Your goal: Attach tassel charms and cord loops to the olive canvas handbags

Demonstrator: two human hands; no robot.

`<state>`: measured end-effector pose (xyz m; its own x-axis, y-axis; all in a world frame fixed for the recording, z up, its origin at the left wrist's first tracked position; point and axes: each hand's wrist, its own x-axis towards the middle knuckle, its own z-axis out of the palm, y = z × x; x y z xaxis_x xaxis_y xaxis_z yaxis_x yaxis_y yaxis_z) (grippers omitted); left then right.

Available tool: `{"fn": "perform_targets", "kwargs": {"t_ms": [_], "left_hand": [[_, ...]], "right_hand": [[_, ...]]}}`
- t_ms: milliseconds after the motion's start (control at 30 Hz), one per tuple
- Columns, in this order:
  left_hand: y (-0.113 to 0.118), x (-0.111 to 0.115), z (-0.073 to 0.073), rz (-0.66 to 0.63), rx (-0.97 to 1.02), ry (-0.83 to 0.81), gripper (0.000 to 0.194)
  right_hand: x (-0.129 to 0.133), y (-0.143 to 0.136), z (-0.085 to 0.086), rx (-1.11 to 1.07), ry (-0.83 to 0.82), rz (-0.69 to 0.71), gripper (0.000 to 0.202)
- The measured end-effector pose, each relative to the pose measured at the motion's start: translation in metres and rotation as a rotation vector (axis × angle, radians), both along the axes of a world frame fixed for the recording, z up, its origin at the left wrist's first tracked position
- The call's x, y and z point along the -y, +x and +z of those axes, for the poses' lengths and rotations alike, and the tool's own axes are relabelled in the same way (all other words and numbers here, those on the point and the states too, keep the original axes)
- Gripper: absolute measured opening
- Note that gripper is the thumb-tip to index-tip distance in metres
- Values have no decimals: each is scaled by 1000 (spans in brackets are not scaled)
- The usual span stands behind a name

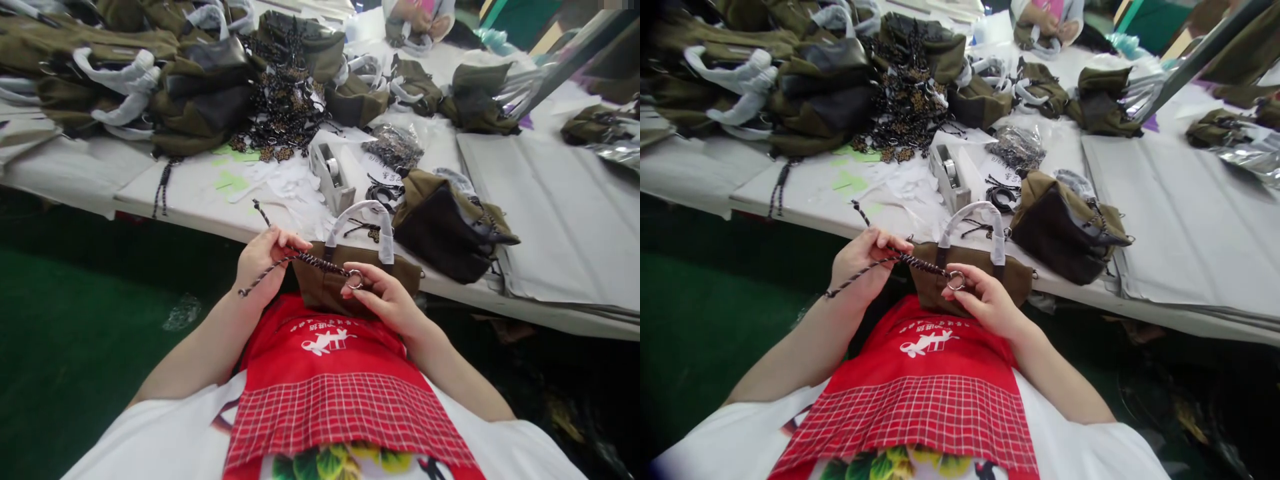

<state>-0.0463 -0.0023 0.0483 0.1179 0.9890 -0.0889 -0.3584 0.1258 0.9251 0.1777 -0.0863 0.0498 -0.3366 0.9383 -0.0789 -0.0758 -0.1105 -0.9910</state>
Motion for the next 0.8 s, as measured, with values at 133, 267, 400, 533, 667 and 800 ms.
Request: {"fn": "perform_targets", "kwargs": {"t_ms": [133,267,400,533,667,800], "left_hand": [[-7,10,-15,27,-253,142,39],[-5,17,-16,63,-746,451,19],[11,25,-7,-107,-795,642,15],[28,30,-3,-354,-699,602,14],[35,31,-3,-441,-613,518,10],[34,30,-5,-505,-445,201,17]], "right_hand": [[0,0,2,91,61,-3,41],[0,0,-4,168,78,-39,51],[0,-2,-7,236,64,-24,56],[-1,-3,-7,262,52,-26,55],[0,-1,-8,283,72,-37,54],[2,3,-4,203,81,24,62]]}}
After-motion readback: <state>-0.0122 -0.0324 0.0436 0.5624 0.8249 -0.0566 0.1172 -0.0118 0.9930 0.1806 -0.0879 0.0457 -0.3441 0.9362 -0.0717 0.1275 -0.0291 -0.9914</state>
